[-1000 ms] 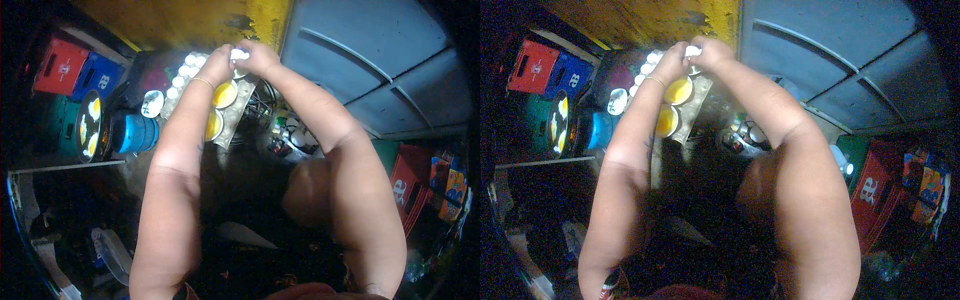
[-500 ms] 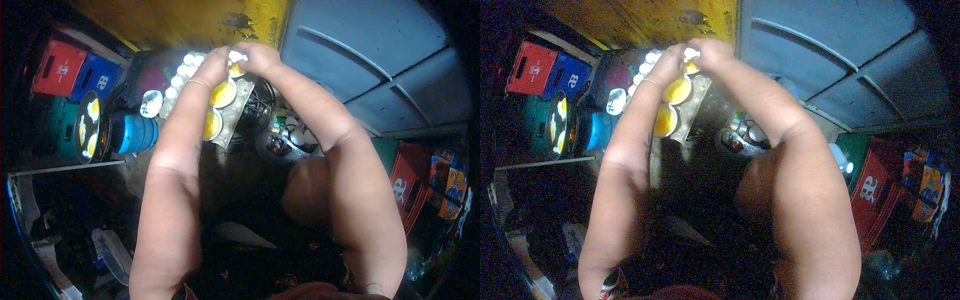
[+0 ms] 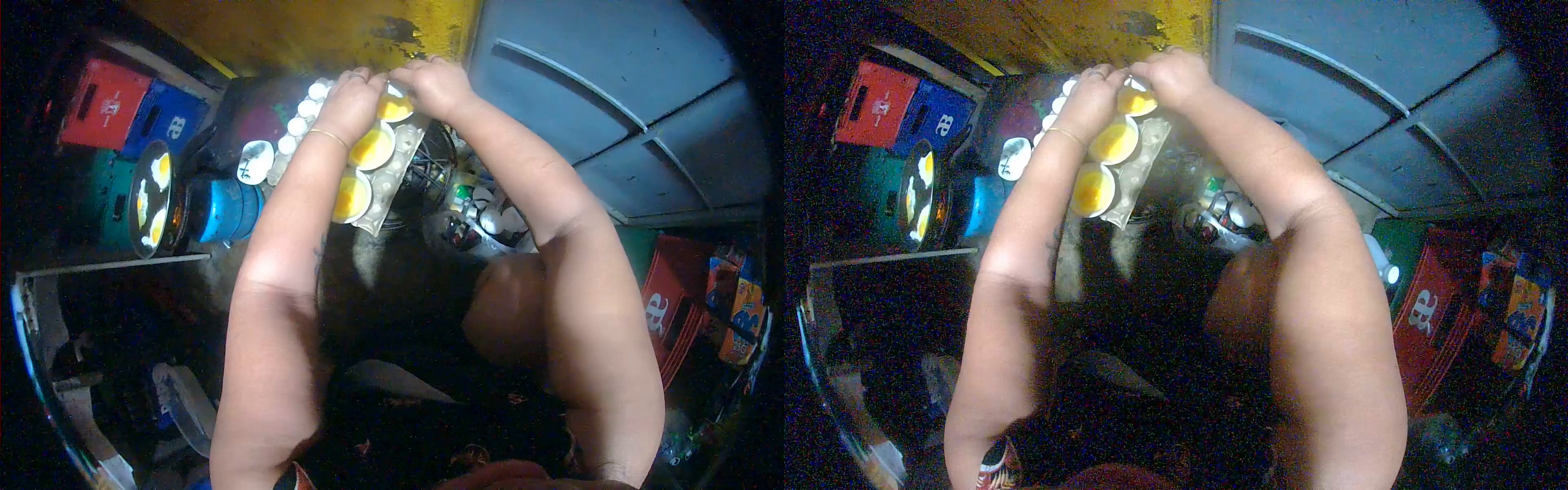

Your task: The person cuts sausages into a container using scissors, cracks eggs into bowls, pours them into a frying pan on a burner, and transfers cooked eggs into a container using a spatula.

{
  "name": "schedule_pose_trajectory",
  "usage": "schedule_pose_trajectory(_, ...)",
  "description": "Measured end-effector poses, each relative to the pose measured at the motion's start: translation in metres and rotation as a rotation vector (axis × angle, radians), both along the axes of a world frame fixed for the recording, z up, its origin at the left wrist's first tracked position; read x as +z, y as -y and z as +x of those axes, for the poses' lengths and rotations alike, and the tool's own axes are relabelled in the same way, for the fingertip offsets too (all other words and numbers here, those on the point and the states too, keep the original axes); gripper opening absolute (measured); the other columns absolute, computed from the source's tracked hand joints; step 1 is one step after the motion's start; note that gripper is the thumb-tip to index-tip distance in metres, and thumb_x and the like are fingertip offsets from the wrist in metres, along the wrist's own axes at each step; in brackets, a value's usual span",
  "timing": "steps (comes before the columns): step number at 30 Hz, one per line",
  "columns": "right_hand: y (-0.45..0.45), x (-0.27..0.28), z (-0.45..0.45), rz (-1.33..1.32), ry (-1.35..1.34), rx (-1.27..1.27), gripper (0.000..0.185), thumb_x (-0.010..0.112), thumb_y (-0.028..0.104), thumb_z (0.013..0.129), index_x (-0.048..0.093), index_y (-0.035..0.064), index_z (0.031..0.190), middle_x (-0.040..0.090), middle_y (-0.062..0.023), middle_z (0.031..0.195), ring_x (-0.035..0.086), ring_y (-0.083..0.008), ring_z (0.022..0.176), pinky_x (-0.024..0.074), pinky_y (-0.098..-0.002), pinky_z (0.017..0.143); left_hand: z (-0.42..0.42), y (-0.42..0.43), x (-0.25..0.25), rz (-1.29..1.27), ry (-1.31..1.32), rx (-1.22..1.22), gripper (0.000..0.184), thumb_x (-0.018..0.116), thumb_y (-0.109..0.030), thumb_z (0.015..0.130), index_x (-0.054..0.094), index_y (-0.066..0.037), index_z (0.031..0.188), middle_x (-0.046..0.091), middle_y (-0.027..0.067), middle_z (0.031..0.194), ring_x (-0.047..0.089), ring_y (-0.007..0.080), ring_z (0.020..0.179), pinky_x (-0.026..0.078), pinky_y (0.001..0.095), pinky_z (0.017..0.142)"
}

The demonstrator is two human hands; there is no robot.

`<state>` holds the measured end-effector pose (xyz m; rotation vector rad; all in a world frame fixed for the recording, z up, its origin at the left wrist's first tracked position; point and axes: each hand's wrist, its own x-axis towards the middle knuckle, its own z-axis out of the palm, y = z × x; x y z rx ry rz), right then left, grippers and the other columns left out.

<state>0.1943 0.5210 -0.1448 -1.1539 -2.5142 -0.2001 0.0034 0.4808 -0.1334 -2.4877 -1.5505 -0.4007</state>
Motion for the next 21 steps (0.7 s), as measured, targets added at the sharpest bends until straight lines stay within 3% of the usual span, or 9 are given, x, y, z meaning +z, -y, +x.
schedule_pose_trajectory(4,0.0,0.0,0.002,-0.005,0.0,-0.027,0.026,0.057,0.023,0.084,0.066,0.0268,0.108,0.069,-0.0031,0.095,0.066,-0.0289,0.093,0.0555,-0.0419,0.077,0.003,0.007,0.015,0.067,-0.034,0.003,0.043,0.061,-0.004,0.077,0.063,-0.009,0.12,0.064,0.0176,0.113,0.059,0.0379,0.106,0.049,0.044,0.093)
schedule_pose_trajectory(8,-0.001,0.0,0.001,-0.061,-0.175,-0.068,0.028,0.062,0.024,0.081,0.065,0.0239,0.109,0.069,-0.0049,0.098,0.066,-0.0305,0.094,0.0549,-0.0436,0.079,0.005,0.008,0.034,0.285,0.182,0.001,0.042,0.066,-0.006,0.076,0.064,-0.009,0.118,0.065,0.0188,0.113,0.061,0.0383,0.104,0.05,0.0429,0.092)
schedule_pose_trajectory(12,-0.007,-0.006,0.001,-0.31,-0.316,-0.06,0.038,0.071,0.026,0.077,0.066,0.0197,0.114,0.07,-0.0082,0.104,0.067,-0.029,0.097,0.0542,-0.0423,0.081,-0.008,0.0,-0.003,0.112,0.252,0.022,0.041,0.069,-0.009,0.076,0.065,-0.008,0.117,0.066,0.0188,0.109,0.062,0.0368,0.102,0.051,0.0431,0.091)
schedule_pose_trajectory(13,-0.016,-0.01,0.007,-0.428,-0.387,-0.034,0.041,0.073,0.028,0.077,0.065,0.0182,0.116,0.07,-0.008,0.105,0.067,-0.0266,0.096,0.0538,-0.0401,0.081,-0.002,0.01,0.009,0.059,0.292,0.137,0.042,0.07,-0.012,0.078,0.064,-0.008,0.119,0.066,0.0183,0.11,0.064,0.035,0.101,0.051,0.0413,0.089)
schedule_pose_trajectory(15,-0.029,-0.014,0.024,-0.669,-0.533,0.007,0.047,0.075,0.03,0.077,0.065,0.015,0.121,0.071,-0.0076,0.107,0.067,-0.0218,0.096,0.053,-0.0357,0.082,-0.005,0.013,0.001,-0.017,0.648,0.321,0.044,0.072,-0.016,0.079,0.063,-0.005,0.121,0.067,0.0175,0.113,0.067,0.0308,0.096,0.054,0.0383,0.084)
schedule_pose_trajectory(16,-0.023,-0.002,0.035,-0.834,-0.628,0.002,0.052,0.078,0.032,0.076,0.065,0.0112,0.122,0.07,-0.0061,0.104,0.065,-0.0155,0.093,0.0517,-0.0313,0.081,-0.005,0.019,0.004,0.002,0.825,0.361,0.044,0.072,-0.019,0.078,0.064,-0.001,0.118,0.068,0.021,0.11,0.067,0.0328,0.1,0.053,0.0369,0.088)
schedule_pose_trajectory(17,-0.003,0.031,0.048,-0.978,-0.617,0.01,0.05,0.077,0.03,0.078,0.065,0.0101,0.122,0.069,-0.0055,0.103,0.063,-0.015,0.091,0.0515,-0.03,0.08,-0.012,0.015,-0.008,-0.03,0.953,0.399,0.049,0.073,-0.021,0.08,0.061,0.002,0.12,0.069,0.0193,0.108,0.068,0.0291,0.096,0.054,0.0362,0.085)
schedule_pose_trajectory(19,0.014,0.058,0.077,-0.988,-0.484,0.115,0.047,0.075,0.027,0.079,0.065,0.0089,0.121,0.068,-0.0036,0.104,0.062,-0.0145,0.091,0.0507,-0.0304,0.082,0.003,0.036,0.008,-0.192,1.153,0.429,0.051,0.075,-0.024,0.081,0.059,0.003,0.121,0.069,0.0176,0.108,0.068,0.0252,0.096,0.054,0.0352,0.084)
schedule_pose_trajectory(21,0.025,0.063,0.109,-0.966,-0.26,0.292,0.045,0.075,0.023,0.077,0.065,0.0083,0.119,0.068,-0.0021,0.104,0.061,-0.0142,0.092,0.0494,-0.0315,0.084,0.018,0.049,0.001,-0.194,1.151,0.323,0.051,0.076,-0.026,0.081,0.059,0.003,0.12,0.069,0.017,0.109,0.068,0.0226,0.096,0.053,0.0338,0.085)
